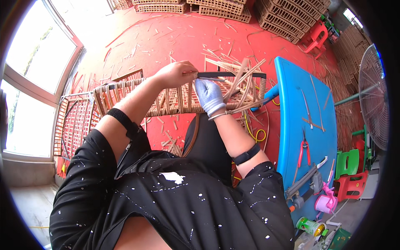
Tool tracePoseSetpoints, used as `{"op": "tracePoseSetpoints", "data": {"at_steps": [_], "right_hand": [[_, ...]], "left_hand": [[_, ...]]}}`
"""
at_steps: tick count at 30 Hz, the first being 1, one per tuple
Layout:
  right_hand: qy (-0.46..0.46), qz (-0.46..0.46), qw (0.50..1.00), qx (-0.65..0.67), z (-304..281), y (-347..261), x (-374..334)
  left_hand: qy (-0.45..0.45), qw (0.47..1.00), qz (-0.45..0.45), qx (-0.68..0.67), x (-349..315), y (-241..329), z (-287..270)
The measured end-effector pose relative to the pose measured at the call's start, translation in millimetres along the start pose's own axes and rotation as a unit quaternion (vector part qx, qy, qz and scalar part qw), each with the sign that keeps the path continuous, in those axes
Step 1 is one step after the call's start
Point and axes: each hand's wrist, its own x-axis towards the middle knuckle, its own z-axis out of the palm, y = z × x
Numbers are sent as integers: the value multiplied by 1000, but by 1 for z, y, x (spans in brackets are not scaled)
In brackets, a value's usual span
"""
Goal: Weaving a basket using wicker strips and securing them with a pneumatic staple gun.
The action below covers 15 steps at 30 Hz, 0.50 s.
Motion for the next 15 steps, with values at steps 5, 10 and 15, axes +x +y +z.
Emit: {"op": "tracePoseSetpoints", "data": {"at_steps": [5,10,15], "right_hand": [[-9,75,967,242,-4,-24,-7],[-70,144,912,378,-16,-49,-4],[-28,122,913,387,-16,-56,5]], "left_hand": [[5,998,37,42,-8,5,1],[5,992,53,110,-11,12,0],[-47,988,8,148,5,18,-1]]}}
